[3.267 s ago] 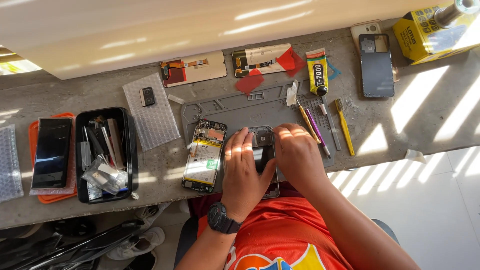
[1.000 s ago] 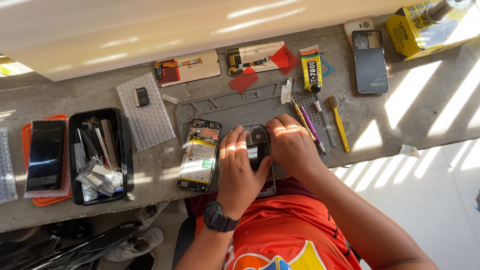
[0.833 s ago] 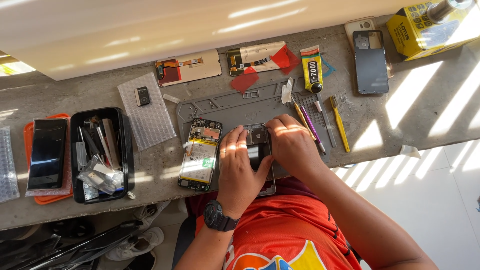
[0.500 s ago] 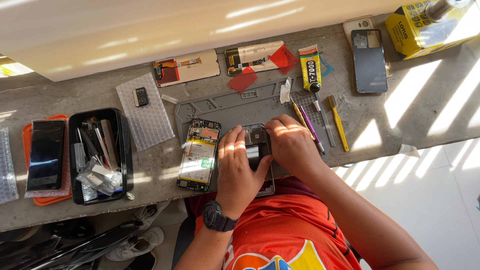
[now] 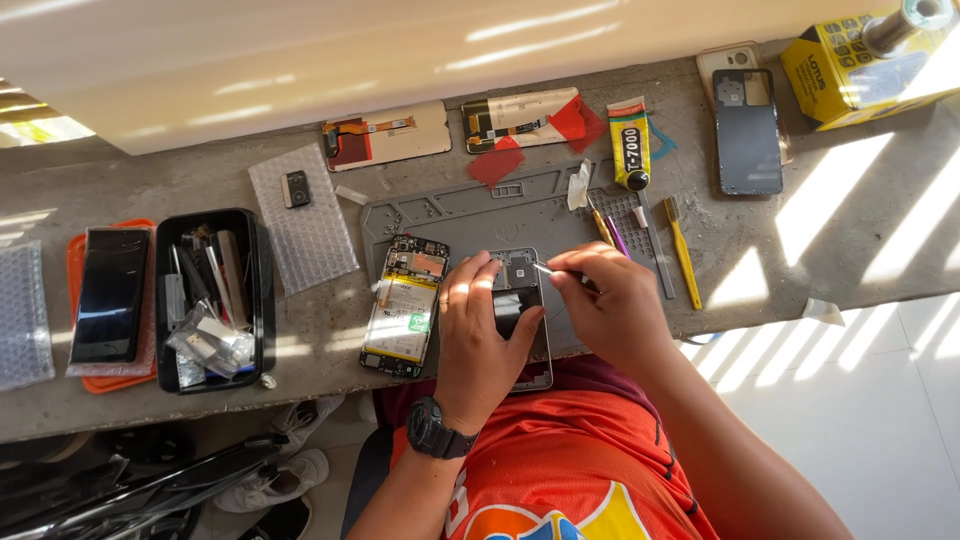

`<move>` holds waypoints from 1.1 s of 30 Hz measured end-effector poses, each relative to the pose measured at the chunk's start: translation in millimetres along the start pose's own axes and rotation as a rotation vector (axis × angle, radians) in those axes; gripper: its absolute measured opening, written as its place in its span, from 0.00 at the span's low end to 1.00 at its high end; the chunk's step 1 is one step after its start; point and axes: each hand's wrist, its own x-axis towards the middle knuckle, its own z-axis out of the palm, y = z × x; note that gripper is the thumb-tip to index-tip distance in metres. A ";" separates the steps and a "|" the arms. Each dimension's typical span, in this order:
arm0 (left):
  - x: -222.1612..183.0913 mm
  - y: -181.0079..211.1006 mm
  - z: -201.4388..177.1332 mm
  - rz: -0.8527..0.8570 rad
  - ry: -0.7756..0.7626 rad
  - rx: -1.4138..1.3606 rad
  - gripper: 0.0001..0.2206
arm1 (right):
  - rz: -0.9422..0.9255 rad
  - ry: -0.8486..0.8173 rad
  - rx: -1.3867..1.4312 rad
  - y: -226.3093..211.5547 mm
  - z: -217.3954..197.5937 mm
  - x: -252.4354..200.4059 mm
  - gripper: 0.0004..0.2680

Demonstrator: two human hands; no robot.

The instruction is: The person unwraps a smartphone camera module from bubble wrap and places it into the back housing of a disassembled phone. They then use tweezers to carefully position and secure a small internal component within the phone's chassis.

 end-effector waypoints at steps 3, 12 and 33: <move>4.5 5.3 -7.5 0.023 0.035 -0.033 0.23 | 0.085 -0.053 0.152 -7.9 -14.2 -2.4 0.04; 26.2 30.1 -54.4 -0.059 -0.010 -0.498 0.06 | 0.067 -0.279 0.385 -38.7 -27.9 -2.6 0.06; -49.7 -34.4 -182.5 -0.434 0.220 0.475 0.08 | -0.158 -0.401 0.169 -80.9 64.3 -6.1 0.05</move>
